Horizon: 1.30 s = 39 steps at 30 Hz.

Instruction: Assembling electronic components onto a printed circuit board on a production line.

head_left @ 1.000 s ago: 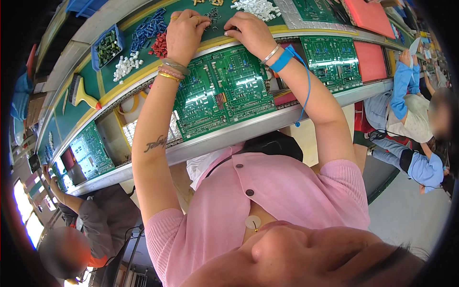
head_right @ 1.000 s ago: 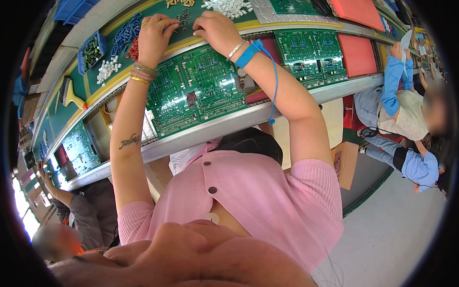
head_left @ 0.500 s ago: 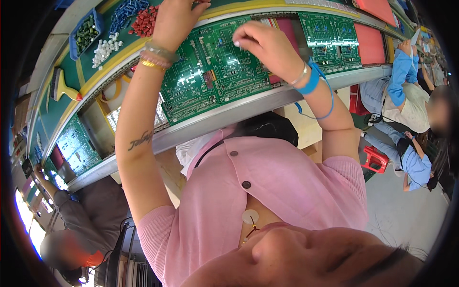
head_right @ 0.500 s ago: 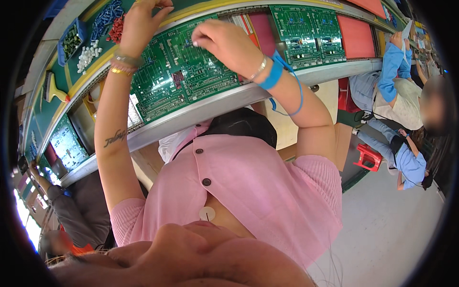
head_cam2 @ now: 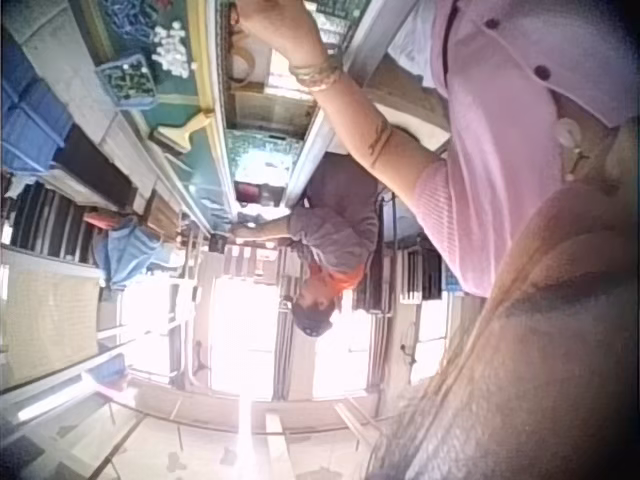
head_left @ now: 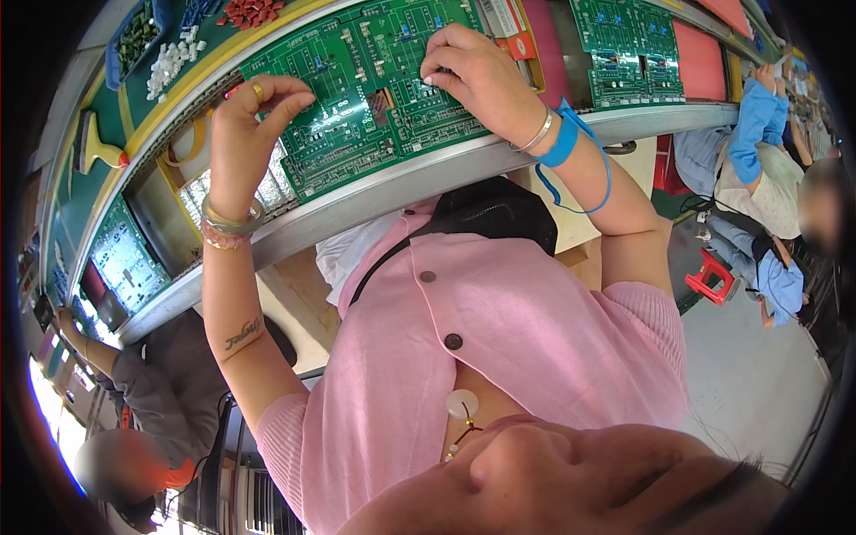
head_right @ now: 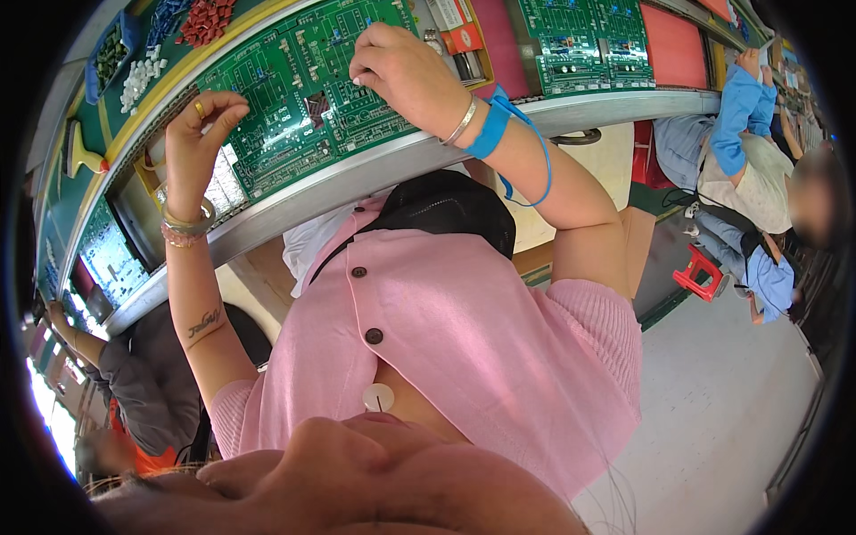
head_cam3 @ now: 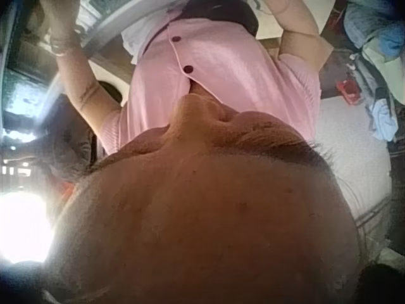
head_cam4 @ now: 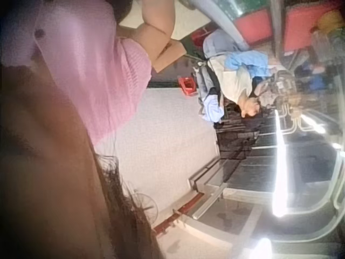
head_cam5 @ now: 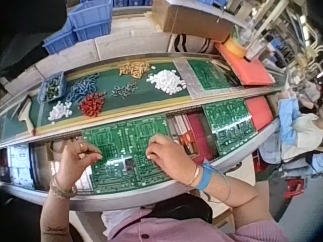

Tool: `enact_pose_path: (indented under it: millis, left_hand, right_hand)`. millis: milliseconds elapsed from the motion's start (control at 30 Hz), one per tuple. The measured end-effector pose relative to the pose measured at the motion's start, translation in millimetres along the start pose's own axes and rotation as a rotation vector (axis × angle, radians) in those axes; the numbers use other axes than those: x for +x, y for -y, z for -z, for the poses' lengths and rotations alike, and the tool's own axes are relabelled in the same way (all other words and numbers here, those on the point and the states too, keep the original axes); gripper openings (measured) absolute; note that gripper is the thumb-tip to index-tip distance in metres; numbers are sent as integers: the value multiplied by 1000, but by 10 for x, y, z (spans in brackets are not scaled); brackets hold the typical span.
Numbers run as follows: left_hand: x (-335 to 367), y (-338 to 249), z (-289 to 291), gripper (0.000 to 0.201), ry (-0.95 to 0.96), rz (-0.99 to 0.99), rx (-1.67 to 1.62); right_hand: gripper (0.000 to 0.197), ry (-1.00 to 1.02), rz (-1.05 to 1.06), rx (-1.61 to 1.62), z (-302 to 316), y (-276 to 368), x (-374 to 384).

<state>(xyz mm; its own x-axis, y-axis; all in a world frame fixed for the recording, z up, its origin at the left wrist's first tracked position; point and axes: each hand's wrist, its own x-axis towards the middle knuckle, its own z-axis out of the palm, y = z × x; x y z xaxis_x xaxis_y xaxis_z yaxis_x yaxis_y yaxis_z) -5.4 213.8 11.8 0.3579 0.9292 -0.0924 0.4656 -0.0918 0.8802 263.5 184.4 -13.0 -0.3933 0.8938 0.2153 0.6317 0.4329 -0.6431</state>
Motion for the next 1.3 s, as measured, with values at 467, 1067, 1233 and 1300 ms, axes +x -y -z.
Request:
enact_pose_path:
  millis: [467, 1067, 1233, 1300]
  left_hand:
    - [-143, 168, -27, 13, 37, -14, -12]
    - [-153, 168, -82, 13, -2, -10, 18]
    - [-147, 170, -71, 13, -11, -15, 39]
    - [-159, 164, -65, 13, -17, -17, 43]
  right_hand:
    - [8, 35, 131, -187, 7, 67, 20]
    - [16, -46, 147, -106, -68, 19, -45]
    - [16, -47, 172, -118, -95, -4, -23]
    - [17, -13, 187, -130, -87, -6, -40]
